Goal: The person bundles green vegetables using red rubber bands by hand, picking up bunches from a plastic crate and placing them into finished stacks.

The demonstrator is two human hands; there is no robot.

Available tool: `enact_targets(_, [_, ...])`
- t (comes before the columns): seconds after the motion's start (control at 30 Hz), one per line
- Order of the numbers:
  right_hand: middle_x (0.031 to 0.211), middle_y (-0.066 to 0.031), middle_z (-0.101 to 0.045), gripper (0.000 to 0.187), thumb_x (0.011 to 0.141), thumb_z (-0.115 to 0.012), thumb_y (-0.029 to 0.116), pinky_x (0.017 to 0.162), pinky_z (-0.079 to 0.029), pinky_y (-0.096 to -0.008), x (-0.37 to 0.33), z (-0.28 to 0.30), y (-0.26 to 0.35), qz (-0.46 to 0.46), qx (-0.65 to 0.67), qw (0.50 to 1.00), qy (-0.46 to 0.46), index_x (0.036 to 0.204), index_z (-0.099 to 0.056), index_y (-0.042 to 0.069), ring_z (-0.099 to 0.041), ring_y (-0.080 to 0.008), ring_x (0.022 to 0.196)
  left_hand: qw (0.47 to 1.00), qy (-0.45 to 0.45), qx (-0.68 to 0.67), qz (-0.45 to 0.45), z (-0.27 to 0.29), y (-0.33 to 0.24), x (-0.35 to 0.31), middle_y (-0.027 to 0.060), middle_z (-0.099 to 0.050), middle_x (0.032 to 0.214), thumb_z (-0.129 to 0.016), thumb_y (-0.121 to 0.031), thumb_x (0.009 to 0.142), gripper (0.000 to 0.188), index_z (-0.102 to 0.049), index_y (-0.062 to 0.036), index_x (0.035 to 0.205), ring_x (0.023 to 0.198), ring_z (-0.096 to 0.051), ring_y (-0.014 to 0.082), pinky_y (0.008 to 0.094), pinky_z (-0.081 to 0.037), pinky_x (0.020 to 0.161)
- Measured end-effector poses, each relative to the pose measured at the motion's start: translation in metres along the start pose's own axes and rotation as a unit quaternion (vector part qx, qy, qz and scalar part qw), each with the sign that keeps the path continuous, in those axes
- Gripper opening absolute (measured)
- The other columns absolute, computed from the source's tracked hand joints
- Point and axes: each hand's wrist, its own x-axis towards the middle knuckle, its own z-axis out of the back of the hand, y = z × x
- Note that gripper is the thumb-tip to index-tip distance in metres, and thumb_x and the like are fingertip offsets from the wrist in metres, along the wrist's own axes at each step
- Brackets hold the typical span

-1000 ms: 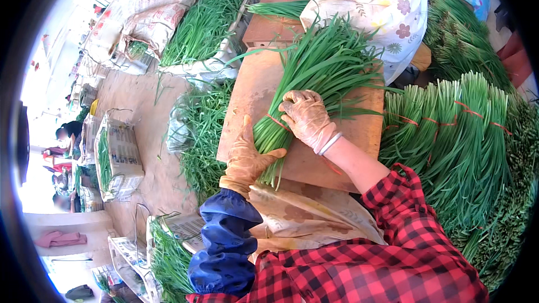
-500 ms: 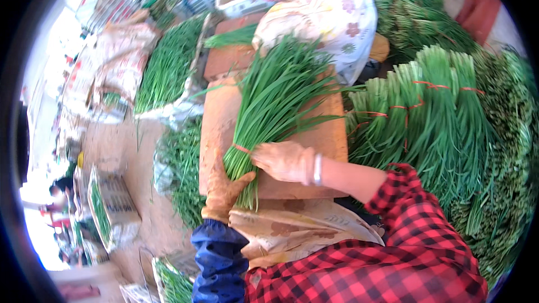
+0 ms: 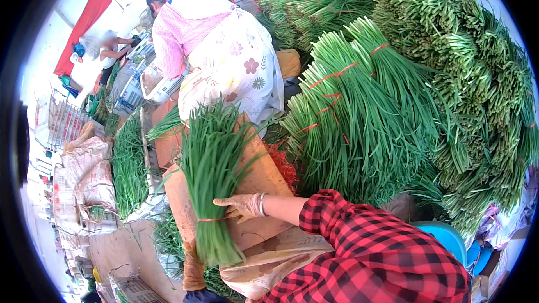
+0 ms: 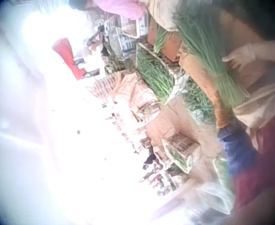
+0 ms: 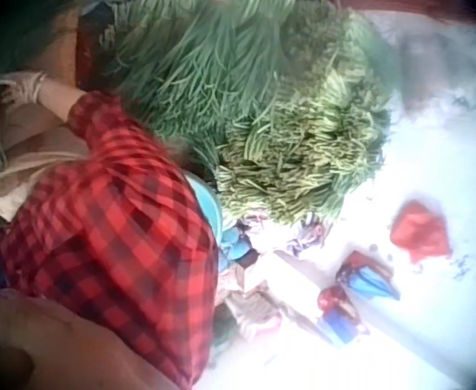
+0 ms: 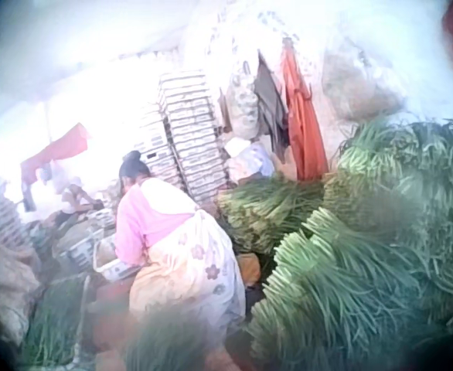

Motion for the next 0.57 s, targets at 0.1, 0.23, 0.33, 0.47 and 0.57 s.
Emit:
enact_targets(0.1, [0.126, -0.0102, -0.052, 0.069, 0.076, -0.071, 0.042, 0.1, -0.038, -0.0405, 0.014, -0.016, -0.012, 0.063, 0.163, 0.982, 0.07, 0.127, -0.045, 0.004, -0.051, -0.0239, 0.114, 0.996, 0.033, 0.084, -0.028, -0.047, -0.018, -0.038, 0.0106, -0.051, 0.127, -0.059, -0.049, 0.084, 0.071, -0.042, -0.0011, 0.133, 0.116, -0.048, 0.0206, 0.0336, -0.037, 0.098])
enact_targets(0.23, [0.11, -0.0105, -0.062, 0.053, 0.077, -0.073, 0.035, 0.093, -0.045, -0.0422, -0.011, -0.018, -0.009, 0.093, 0.237, 0.961, 0.106, 0.117, -0.054, 0.006, -0.058, -0.0236, 0.102, 0.989, 0.079, 0.032, -0.122, -0.097, -0.06, -0.09, 0.0151, -0.055, 0.123, -0.066, -0.047, 0.078, 0.079, -0.041, 0.0048, 0.132, 0.107, -0.056, 0.0258, 0.0363, -0.043, 0.093])
enact_targets(0.33, [0.111, -0.0114, -0.061, 0.055, 0.078, -0.072, 0.035, 0.095, -0.044, -0.0419, -0.035, -0.027, 0.0, 0.123, 0.23, 0.959, 0.111, 0.119, -0.052, 0.006, -0.058, -0.0241, 0.102, 0.959, -0.016, -0.17, -0.228, -0.114, -0.073, -0.126, 0.0076, -0.059, 0.078, -0.064, -0.051, 0.079, 0.065, -0.053, 0.007, 0.108, 0.066, -0.054, 0.0171, 0.033, -0.046, 0.064])
enact_targets(0.47, [0.117, -0.0121, -0.058, 0.061, 0.077, -0.071, 0.039, 0.097, -0.042, -0.0424, -0.046, -0.056, 0.013, 0.134, 0.174, 0.954, 0.202, 0.123, -0.048, 0.007, -0.056, -0.0235, 0.107, 0.93, -0.133, -0.108, -0.326, -0.067, -0.064, -0.142, 0.0165, -0.065, 0.084, -0.051, -0.045, 0.09, 0.069, -0.037, 0.0136, 0.124, 0.069, -0.062, 0.0277, 0.034, -0.05, 0.067])
enact_targets(0.57, [0.127, -0.0107, -0.052, 0.073, 0.073, -0.072, 0.045, 0.104, -0.034, -0.0446, -0.049, -0.082, 0.032, 0.167, 0.13, 0.954, 0.211, 0.128, -0.044, 0.007, -0.048, -0.0236, 0.119, 0.931, -0.097, -0.166, -0.31, -0.054, -0.057, -0.126, 0.0158, -0.065, 0.09, -0.051, -0.044, 0.09, 0.069, -0.034, 0.0119, 0.128, 0.077, -0.062, 0.0278, 0.0341, -0.05, 0.075])
